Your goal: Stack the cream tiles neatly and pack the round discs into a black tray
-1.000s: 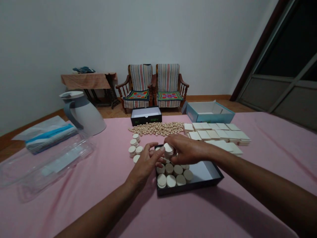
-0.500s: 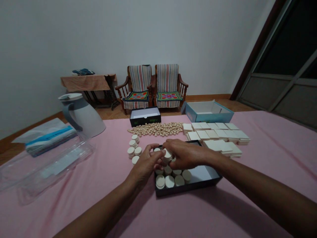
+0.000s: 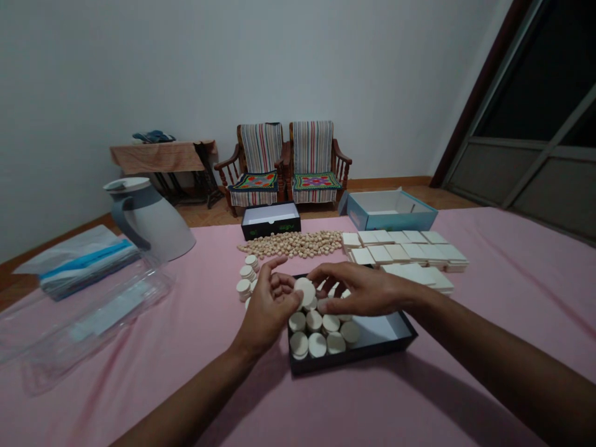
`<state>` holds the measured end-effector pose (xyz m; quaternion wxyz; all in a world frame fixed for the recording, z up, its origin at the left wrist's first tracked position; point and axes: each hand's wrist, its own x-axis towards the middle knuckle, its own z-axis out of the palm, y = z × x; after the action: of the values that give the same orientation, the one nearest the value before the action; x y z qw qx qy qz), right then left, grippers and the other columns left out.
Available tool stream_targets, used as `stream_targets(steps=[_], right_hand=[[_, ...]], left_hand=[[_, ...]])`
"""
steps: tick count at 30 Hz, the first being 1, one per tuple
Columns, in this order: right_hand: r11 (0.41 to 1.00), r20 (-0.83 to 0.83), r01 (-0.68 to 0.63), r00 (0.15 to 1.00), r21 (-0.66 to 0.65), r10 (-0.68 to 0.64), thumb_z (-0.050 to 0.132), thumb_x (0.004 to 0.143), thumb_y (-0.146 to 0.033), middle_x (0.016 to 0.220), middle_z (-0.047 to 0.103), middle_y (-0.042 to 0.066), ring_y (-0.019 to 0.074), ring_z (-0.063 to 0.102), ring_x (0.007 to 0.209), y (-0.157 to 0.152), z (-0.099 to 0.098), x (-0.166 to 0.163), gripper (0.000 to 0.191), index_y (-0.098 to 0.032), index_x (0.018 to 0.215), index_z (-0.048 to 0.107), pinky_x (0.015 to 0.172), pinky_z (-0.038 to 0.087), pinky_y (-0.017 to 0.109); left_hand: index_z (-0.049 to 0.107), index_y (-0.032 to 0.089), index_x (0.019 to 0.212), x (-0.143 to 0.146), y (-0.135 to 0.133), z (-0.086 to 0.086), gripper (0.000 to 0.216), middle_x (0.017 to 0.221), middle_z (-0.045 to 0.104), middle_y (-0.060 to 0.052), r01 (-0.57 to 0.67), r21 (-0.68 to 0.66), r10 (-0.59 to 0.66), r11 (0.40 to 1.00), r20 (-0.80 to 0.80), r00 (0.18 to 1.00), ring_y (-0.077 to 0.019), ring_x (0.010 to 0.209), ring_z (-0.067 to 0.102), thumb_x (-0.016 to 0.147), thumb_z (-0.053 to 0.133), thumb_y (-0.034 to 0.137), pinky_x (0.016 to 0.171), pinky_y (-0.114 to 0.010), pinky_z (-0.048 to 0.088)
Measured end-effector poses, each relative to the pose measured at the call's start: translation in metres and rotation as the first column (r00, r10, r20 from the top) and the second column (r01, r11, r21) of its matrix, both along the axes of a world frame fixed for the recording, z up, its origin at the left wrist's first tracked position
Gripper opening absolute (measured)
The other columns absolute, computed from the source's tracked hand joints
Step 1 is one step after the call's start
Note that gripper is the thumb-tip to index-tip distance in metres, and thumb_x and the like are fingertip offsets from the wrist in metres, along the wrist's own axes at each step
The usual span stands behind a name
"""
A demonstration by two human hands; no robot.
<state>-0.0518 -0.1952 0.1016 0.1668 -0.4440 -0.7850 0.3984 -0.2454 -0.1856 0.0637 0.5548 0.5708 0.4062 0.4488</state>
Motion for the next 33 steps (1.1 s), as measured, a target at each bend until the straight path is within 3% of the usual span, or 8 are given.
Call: stream_targets(steps=[8, 15, 18, 21, 26, 29, 33], right_hand=[[0.984, -0.257, 0.117, 0.955, -0.137, -0.149, 0.071, 0.071, -0.035, 0.094, 0.061, 0.005, 0.0143, 0.055, 0.082, -0.007, -0.017, -0.003, 0.043, -0.013, 0.105, 0.056, 0.071, 0.045, 0.027], [0.947, -0.337, 0.147, 0.91, -0.287, -0.243, 0.074, 0.064, -0.031, 0.082, 0.058, 0.0, 0.0114, 0.053, 0.073, -0.009, -0.022, 0.004, 0.039, -0.015, 0.094, 0.054, 0.066, 0.043, 0.024], [0.949, -0.228, 0.214, 0.937, -0.231, -0.266, 0.073, 0.063, -0.032, 0.081, 0.057, 0.0, 0.0118, 0.053, 0.073, -0.009, -0.011, 0.025, 0.039, -0.015, 0.092, 0.053, 0.065, 0.042, 0.024], [0.957, 0.04, 0.268, 0.963, -0.108, -0.265, 0.072, 0.064, -0.031, 0.077, 0.057, -0.001, 0.0118, 0.052, 0.069, -0.011, -0.002, 0.049, 0.035, -0.015, 0.09, 0.055, 0.06, 0.04, 0.022], [0.965, 0.483, 0.248, 0.857, -0.083, -0.179, 0.072, 0.059, -0.035, 0.075, 0.061, 0.002, 0.0148, 0.054, 0.065, -0.018, -0.006, 0.057, 0.035, -0.016, 0.085, 0.058, 0.053, 0.038, 0.024], [0.957, 0.575, 0.259, 0.806, -0.134, -0.137, 0.071, 0.057, -0.037, 0.075, 0.062, 0.002, 0.016, 0.055, 0.065, -0.018, -0.016, 0.05, 0.04, -0.016, 0.089, 0.061, 0.051, 0.038, 0.024], [0.94, 0.59, 0.273, 0.801, -0.203, -0.105, 0.071, 0.057, -0.037, 0.077, 0.064, 0.002, 0.016, 0.057, 0.066, -0.014, -0.024, 0.044, 0.042, -0.016, 0.093, 0.064, 0.052, 0.038, 0.024]], left_hand=[[0.032, 0.021, 0.126, 0.008, -0.014, -0.007, 0.068, 0.088, 0.053, -0.001, 0.06, 0.21, -0.043, 0.976, -0.087, 0.995, -0.0153, 0.081, 0.055, 0.067, 0.065, 0.017, 0.07, -0.026, 0.045], [0.033, 0.02, 0.128, 0.012, -0.017, -0.014, 0.064, 0.095, 0.056, -0.004, 0.088, 0.23, -0.071, 0.969, -0.083, 0.994, -0.0162, 0.083, 0.056, 0.073, 0.066, 0.021, 0.074, -0.028, 0.047], [0.034, 0.022, 0.131, 0.002, -0.021, -0.018, 0.06, 0.108, 0.055, -0.008, 0.037, 0.279, -0.009, 0.96, -0.103, 0.995, -0.0204, 0.096, 0.056, 0.078, 0.063, 0.024, 0.081, -0.033, 0.046], [0.036, 0.024, 0.13, -0.016, -0.028, -0.028, 0.052, 0.11, 0.055, -0.009, -0.064, 0.36, 0.095, 0.931, -0.07, 0.993, -0.0212, 0.098, 0.057, 0.083, 0.058, 0.024, 0.084, -0.036, 0.046], [0.038, 0.024, 0.128, -0.041, -0.036, -0.051, 0.049, 0.107, 0.056, -0.008, -0.196, 0.47, 0.223, 0.86, -0.002, 0.975, -0.0202, 0.092, 0.059, 0.083, 0.058, 0.02, 0.079, -0.034, 0.049], [0.038, 0.024, 0.127, -0.045, -0.035, -0.06, 0.048, 0.103, 0.057, -0.007, -0.25, 0.472, 0.267, 0.845, 0.032, 0.963, -0.0197, 0.09, 0.059, 0.083, 0.058, 0.019, 0.075, -0.032, 0.052], [0.039, 0.024, 0.126, -0.046, -0.032, -0.061, 0.047, 0.103, 0.057, -0.007, -0.269, 0.45, 0.288, 0.852, 0.027, 0.957, -0.0193, 0.09, 0.059, 0.084, 0.058, 0.02, 0.068, -0.029, 0.054]])
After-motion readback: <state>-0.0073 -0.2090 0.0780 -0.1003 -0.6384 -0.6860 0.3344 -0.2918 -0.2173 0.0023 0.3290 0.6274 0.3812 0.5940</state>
